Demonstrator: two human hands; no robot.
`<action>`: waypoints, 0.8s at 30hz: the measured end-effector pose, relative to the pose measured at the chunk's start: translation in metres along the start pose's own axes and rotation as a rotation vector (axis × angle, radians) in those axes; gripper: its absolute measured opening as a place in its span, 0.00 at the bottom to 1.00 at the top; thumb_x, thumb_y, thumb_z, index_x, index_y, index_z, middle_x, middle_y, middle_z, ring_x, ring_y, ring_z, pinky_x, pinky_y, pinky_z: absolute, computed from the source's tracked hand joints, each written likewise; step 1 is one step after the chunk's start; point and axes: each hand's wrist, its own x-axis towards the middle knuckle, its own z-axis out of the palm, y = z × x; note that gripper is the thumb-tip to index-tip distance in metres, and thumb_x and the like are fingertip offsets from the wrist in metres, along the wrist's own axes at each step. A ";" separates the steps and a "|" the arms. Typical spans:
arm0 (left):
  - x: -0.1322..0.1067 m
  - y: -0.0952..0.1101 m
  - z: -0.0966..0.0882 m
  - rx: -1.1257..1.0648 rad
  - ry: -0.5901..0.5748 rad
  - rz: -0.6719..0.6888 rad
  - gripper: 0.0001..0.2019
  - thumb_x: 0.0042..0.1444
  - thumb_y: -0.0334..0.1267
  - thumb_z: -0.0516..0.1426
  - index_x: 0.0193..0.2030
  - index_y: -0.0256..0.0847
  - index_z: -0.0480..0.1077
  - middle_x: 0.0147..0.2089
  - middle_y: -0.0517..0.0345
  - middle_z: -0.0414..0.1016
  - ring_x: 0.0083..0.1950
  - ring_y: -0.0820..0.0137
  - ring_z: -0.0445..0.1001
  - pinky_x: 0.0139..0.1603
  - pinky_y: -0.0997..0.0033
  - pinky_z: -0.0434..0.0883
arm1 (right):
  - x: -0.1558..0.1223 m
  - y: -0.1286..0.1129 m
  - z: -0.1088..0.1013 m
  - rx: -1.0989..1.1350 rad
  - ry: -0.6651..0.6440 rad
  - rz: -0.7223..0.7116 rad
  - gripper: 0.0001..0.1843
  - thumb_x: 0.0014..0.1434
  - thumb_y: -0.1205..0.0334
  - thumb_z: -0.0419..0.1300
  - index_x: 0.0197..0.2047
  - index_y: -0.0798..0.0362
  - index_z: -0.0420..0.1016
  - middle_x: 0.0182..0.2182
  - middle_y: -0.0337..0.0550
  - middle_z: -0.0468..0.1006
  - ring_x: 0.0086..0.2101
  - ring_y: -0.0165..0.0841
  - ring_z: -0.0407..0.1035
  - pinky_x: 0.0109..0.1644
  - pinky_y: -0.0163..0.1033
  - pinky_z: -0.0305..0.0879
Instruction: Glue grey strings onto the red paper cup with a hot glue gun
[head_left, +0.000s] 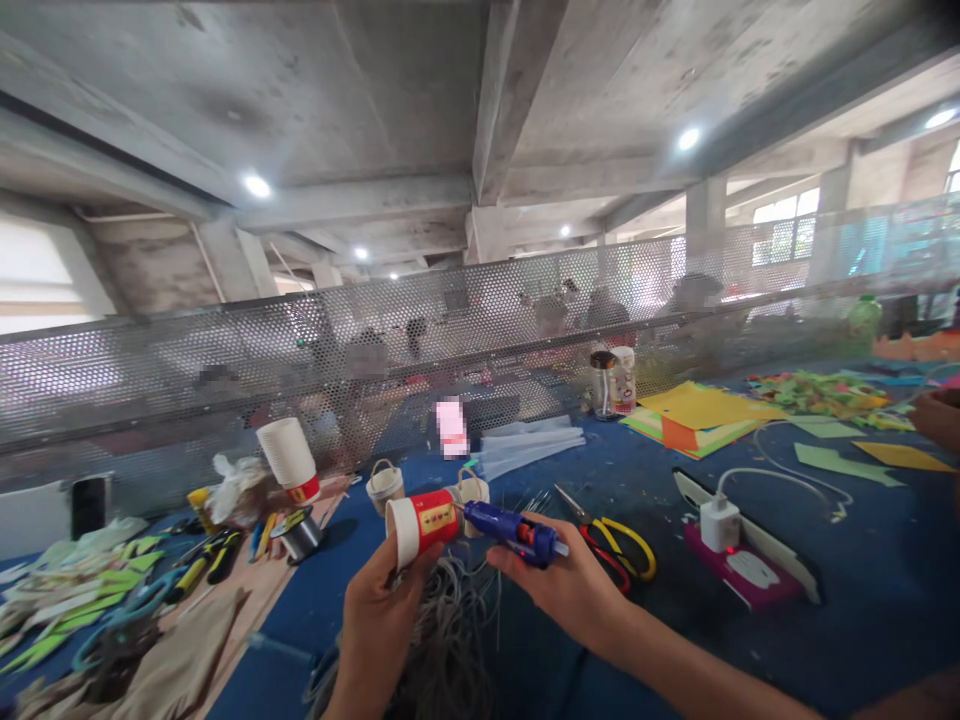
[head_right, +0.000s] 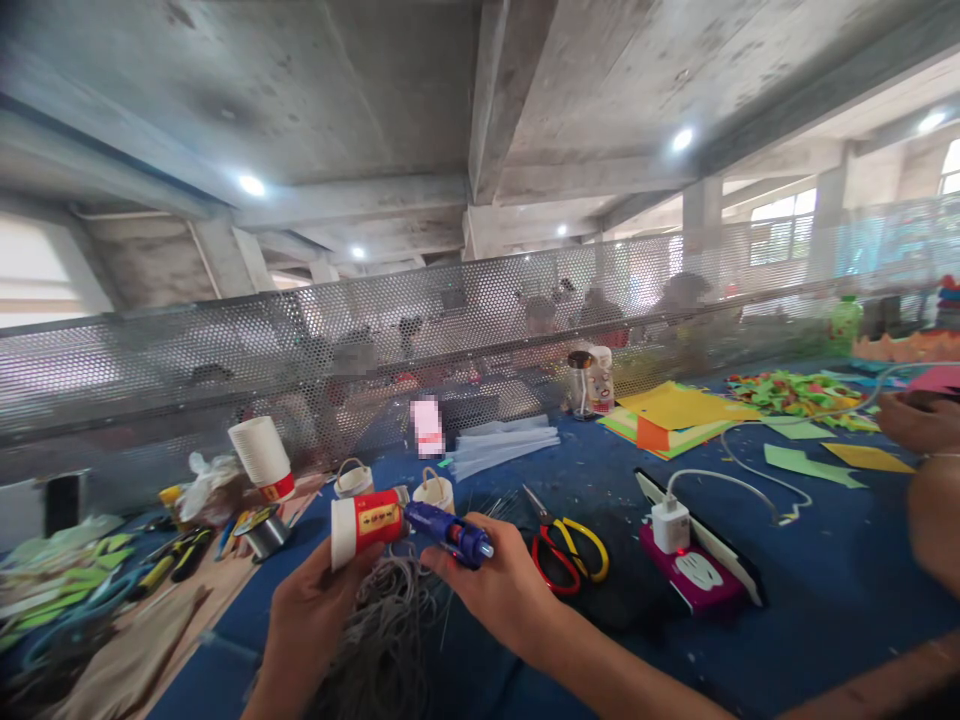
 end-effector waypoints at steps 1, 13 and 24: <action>0.000 -0.001 0.000 0.015 -0.003 0.015 0.21 0.54 0.46 0.62 0.52 0.38 0.76 0.42 0.52 0.83 0.45 0.57 0.80 0.47 0.64 0.75 | 0.000 -0.001 0.000 0.002 -0.002 0.009 0.18 0.51 0.46 0.66 0.29 0.53 0.73 0.21 0.34 0.68 0.22 0.27 0.59 0.24 0.32 0.55; -0.003 0.005 -0.001 0.139 0.014 0.180 0.16 0.56 0.43 0.61 0.49 0.43 0.79 0.48 0.52 0.81 0.50 0.56 0.78 0.53 0.62 0.73 | 0.000 -0.009 -0.004 0.023 -0.045 0.039 0.17 0.53 0.48 0.65 0.27 0.52 0.69 0.17 0.31 0.61 0.19 0.25 0.54 0.23 0.33 0.51; -0.003 0.004 0.000 0.199 0.034 0.327 0.13 0.57 0.39 0.60 0.47 0.44 0.80 0.48 0.52 0.82 0.49 0.59 0.79 0.53 0.66 0.74 | -0.001 -0.020 -0.005 0.032 -0.033 0.045 0.16 0.53 0.50 0.66 0.25 0.51 0.69 0.12 0.30 0.59 0.17 0.26 0.53 0.22 0.33 0.50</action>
